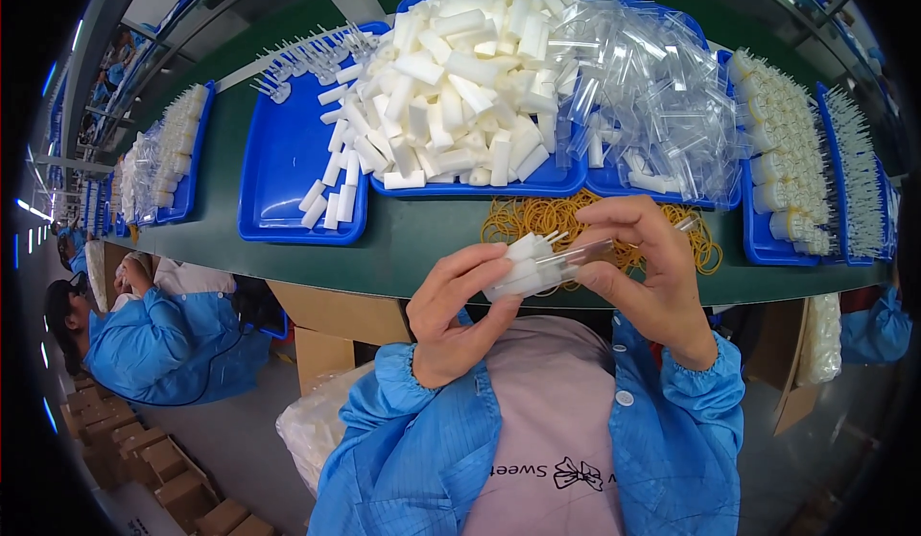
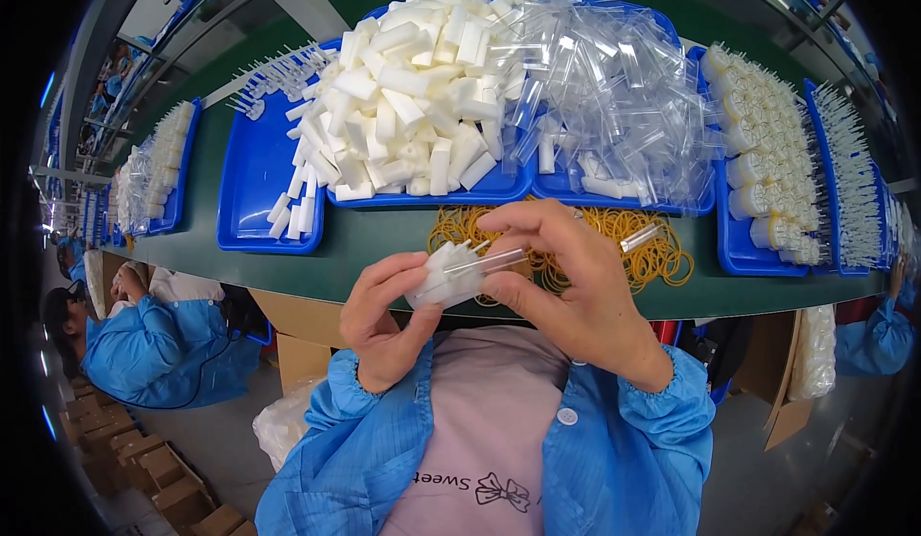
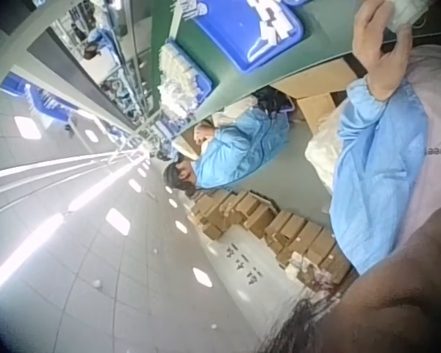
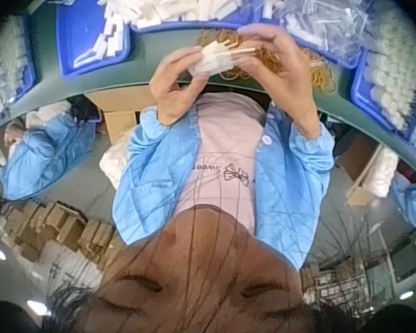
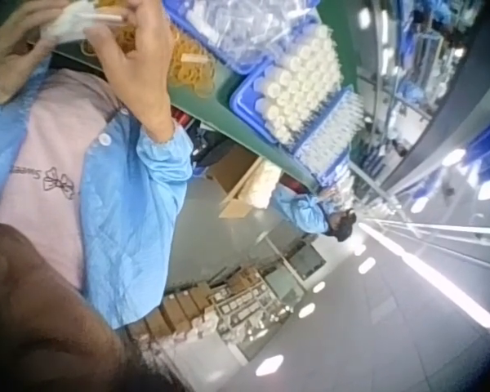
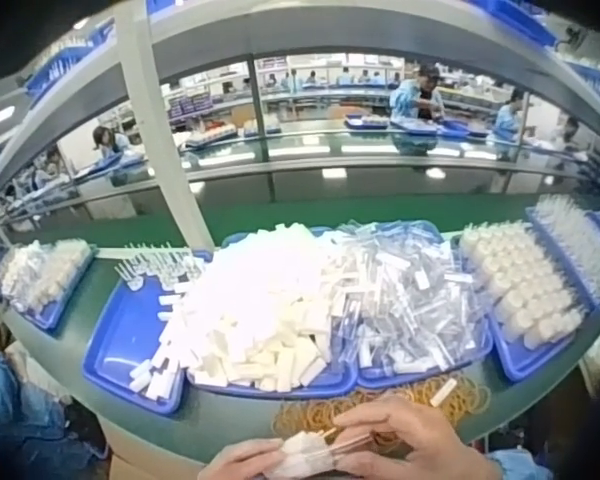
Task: The person wraps a rubber band around an assembled component, places it on a tray, and moves the filled tray to an upper shelf. The person then takes a plastic base, fits foam pieces onto its prongs, and slides clear plastic sleeves over the foam pieces.
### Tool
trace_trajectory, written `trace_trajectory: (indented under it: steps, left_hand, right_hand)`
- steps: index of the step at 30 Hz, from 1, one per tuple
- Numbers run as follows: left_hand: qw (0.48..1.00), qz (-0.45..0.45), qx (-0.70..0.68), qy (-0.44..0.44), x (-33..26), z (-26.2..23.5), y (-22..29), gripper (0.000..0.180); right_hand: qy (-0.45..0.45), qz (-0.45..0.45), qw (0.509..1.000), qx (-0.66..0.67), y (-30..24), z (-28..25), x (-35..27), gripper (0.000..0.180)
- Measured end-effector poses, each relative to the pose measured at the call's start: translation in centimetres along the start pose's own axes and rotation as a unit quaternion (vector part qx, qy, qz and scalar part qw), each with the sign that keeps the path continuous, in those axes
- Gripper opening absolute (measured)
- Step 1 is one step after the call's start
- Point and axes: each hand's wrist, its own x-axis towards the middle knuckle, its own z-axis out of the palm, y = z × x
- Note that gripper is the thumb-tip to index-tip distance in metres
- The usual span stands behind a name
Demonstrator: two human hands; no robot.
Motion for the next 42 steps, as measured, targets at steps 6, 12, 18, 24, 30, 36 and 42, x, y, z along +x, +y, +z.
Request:
trace_trajectory:
  steps: [6, 12, 18, 24, 30, 36, 42]
  left_hand:
    - [1.000, -0.017, 0.005, -0.003, 0.2, -0.2, 0.1, 0.035]
    - [1.000, -0.006, -0.007, -0.010, 0.3, -0.3, -0.1, 0.033]
    - [0.998, 0.008, 0.003, -0.057, 0.9, -0.6, 0.2, 0.034]
    - [0.999, 0.021, -0.005, -0.027, 1.0, -0.4, -0.3, 0.034]
    - [0.998, 0.039, 0.043, -0.017, 1.4, -0.7, -0.4, 0.035]
    - [0.993, 0.078, 0.078, -0.033, 1.2, -0.2, -0.4, 0.033]
    - [0.995, 0.054, 0.076, -0.026, 1.8, 0.0, -0.1, 0.035]
  right_hand:
    - [0.018, -0.123, 0.982, -0.145, -0.3, 0.4, 0.0, 0.042]
    - [0.011, -0.121, 0.983, -0.134, -0.1, 0.4, 0.1, 0.040]
    - [-0.024, -0.055, 0.995, -0.085, -0.3, 0.2, 0.0, 0.040]
    - [0.001, 0.006, 1.000, 0.000, 0.1, 0.6, -0.1, 0.038]
    - [0.023, 0.006, 0.991, 0.130, 2.7, 0.3, -0.2, 0.026]
    - [0.013, 0.086, 0.983, 0.162, 2.6, 0.0, -0.2, 0.016]
    - [0.061, 0.101, 0.963, 0.240, 3.1, 0.7, -0.5, 0.014]
